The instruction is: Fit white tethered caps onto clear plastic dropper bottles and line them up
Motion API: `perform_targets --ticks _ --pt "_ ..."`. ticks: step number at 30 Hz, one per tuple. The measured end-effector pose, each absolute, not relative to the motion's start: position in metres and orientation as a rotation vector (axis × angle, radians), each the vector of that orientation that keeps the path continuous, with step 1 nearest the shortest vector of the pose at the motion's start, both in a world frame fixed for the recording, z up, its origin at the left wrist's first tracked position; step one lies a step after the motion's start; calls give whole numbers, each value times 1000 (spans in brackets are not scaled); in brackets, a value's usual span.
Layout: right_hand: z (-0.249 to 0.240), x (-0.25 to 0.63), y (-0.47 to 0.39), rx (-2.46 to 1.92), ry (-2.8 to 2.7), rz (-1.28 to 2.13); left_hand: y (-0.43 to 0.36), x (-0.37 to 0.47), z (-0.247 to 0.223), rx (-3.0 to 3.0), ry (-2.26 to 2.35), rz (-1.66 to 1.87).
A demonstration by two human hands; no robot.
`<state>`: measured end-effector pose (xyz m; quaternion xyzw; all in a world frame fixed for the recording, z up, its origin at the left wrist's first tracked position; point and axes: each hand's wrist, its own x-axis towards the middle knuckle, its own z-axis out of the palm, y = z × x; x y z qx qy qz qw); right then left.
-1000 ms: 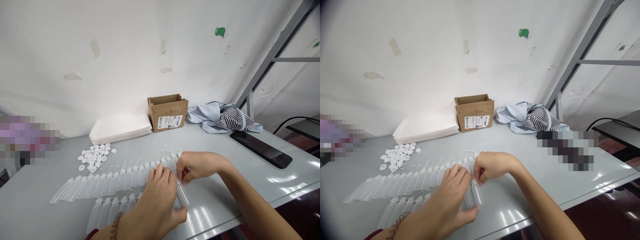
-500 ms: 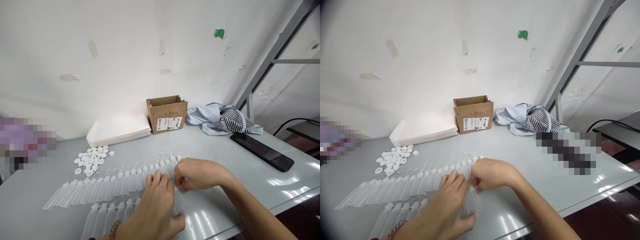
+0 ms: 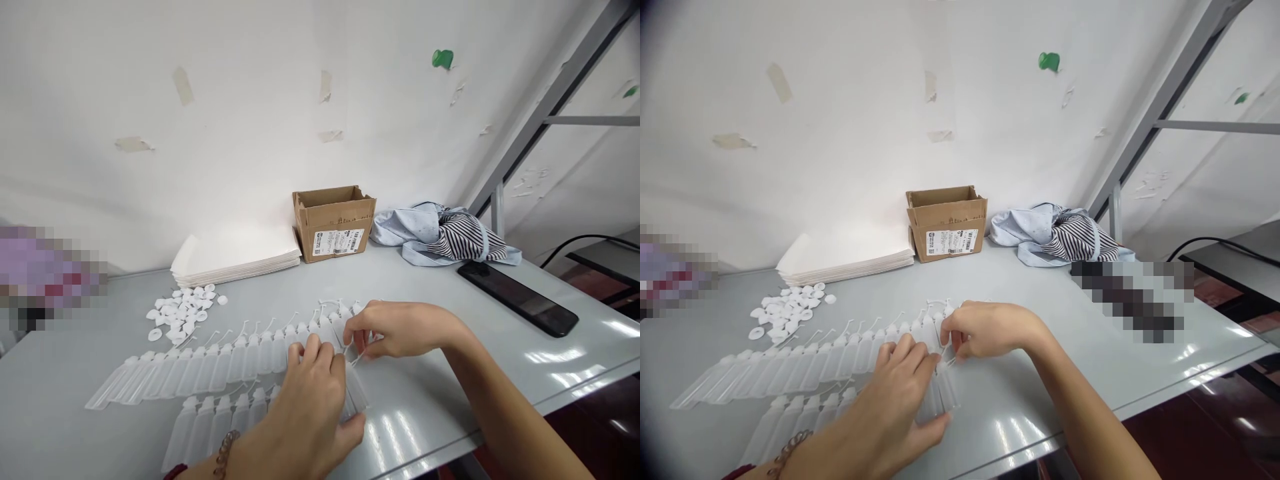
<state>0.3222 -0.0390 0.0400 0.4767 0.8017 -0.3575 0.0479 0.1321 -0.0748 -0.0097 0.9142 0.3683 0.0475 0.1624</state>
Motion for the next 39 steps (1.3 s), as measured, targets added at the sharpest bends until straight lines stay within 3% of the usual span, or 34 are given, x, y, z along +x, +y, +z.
perform_targets --ticks 12,25,31,35,39 --pt "45 328 -34 1410 2540 -1351 -76 127 -2 2677 986 84" --pt "50 331 -34 1482 2494 -1528 -82 103 0 2625 1051 481" --pt "43 325 -31 1415 2508 -1436 -72 71 13 2548 1182 547" --pt "36 314 -34 1409 2469 -1204 -68 55 16 2409 1354 686" --pt "31 306 -42 1464 2457 -1052 -76 63 7 2467 1258 701"
